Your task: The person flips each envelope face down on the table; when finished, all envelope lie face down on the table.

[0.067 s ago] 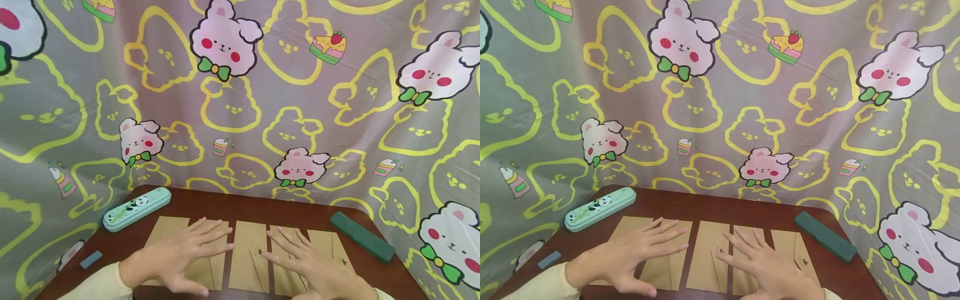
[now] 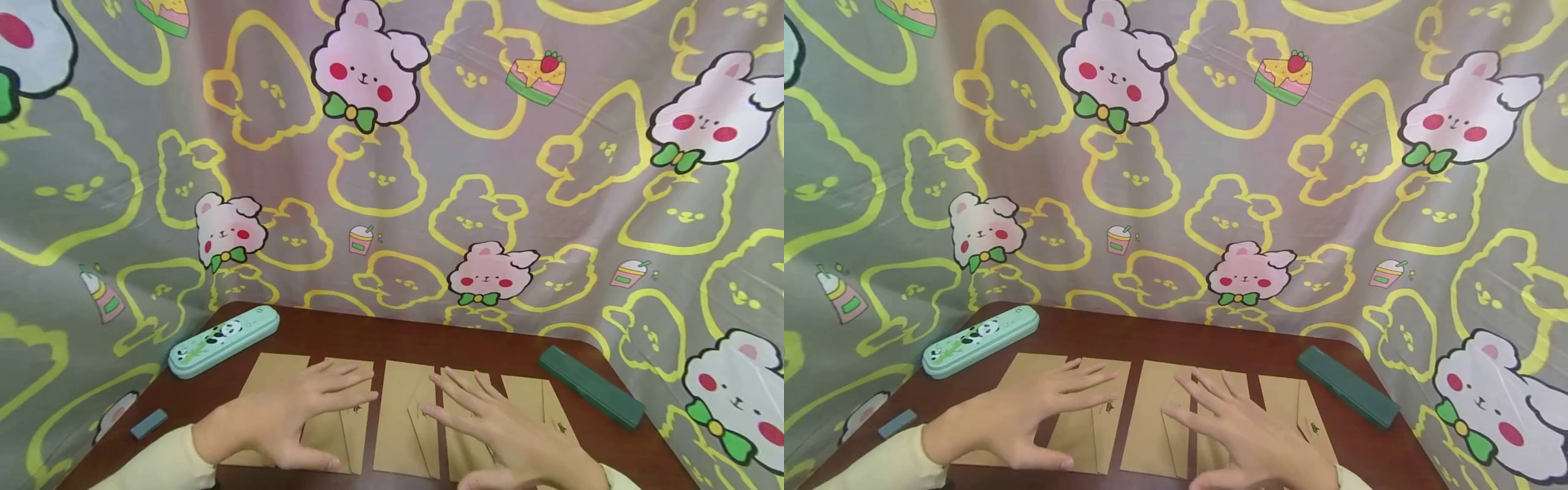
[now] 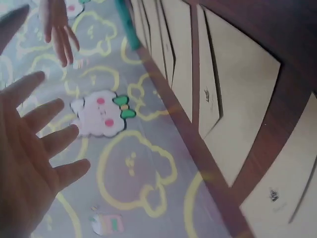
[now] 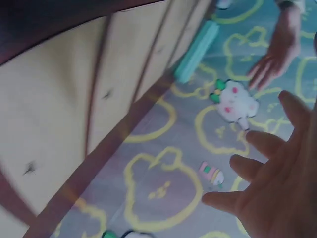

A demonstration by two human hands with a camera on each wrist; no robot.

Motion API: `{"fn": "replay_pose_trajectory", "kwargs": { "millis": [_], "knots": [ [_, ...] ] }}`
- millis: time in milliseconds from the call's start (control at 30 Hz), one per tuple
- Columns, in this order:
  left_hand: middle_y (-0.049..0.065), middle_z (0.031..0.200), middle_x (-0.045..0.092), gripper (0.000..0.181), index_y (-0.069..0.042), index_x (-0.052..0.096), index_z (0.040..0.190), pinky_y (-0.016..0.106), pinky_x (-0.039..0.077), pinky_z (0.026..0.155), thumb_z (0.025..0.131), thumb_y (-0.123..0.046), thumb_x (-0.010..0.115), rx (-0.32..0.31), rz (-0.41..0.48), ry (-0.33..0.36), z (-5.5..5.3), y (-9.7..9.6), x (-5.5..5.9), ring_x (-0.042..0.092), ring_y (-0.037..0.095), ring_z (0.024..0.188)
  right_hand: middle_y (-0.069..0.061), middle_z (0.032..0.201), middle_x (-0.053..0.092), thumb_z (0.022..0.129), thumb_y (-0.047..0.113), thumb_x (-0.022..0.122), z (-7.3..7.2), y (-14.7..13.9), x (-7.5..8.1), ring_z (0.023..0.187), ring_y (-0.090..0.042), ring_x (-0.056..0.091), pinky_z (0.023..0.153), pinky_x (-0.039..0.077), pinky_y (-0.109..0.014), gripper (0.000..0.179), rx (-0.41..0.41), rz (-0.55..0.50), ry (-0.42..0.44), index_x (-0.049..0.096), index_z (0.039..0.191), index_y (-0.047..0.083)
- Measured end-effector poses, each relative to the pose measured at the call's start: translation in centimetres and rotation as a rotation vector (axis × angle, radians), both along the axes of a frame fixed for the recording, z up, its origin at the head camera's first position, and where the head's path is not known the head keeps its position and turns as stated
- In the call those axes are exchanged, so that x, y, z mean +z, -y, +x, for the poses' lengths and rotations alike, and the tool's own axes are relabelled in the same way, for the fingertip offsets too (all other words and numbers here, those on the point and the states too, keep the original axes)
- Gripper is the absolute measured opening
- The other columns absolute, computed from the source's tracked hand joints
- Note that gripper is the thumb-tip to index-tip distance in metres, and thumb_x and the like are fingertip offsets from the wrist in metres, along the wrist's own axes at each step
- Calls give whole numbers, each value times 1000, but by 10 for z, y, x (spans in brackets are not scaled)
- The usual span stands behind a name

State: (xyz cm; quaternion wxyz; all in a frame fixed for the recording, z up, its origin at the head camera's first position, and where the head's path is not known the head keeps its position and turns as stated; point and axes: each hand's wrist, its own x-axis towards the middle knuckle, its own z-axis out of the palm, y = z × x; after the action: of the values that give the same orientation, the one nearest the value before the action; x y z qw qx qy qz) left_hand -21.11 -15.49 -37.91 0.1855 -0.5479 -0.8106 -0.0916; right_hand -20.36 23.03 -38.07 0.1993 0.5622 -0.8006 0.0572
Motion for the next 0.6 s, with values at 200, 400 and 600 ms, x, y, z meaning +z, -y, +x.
{"fn": "replay_pose_trajectory", "kwargs": {
  "millis": [200, 400, 600],
  "knots": [
    [-2, 124, 73, 29, -20, 73, 123, 39, 59, 91, 96, -29, 73, 251, 158, 132, -26, 38, 1, 70, 17, 113, 0, 145, 61, 91, 50, 74, -47, 62, 16, 132, -19, 60, 101, 55, -44, 58, -44, -77, 98, 62, 141, 23],
    [-6, 97, 77, 10, -17, 78, 102, 34, 59, 76, 98, -19, 70, 545, 138, 388, -39, 88, 2, 72, 12, 92, 4, 114, 74, 95, 43, 72, -116, 150, 17, 103, -11, 69, 85, 56, -28, 32, -160, -14, 321, 75, 118, 22],
    [28, 137, 62, 73, 8, 59, 136, 64, 42, 108, 79, -29, 88, 779, -179, 818, -19, 107, -7, 55, 49, 131, 2, 120, 73, 90, 49, 76, -160, 241, -15, 105, -12, 68, 84, 55, -33, 43, -433, 171, 536, 73, 125, 24]
  ]
}}
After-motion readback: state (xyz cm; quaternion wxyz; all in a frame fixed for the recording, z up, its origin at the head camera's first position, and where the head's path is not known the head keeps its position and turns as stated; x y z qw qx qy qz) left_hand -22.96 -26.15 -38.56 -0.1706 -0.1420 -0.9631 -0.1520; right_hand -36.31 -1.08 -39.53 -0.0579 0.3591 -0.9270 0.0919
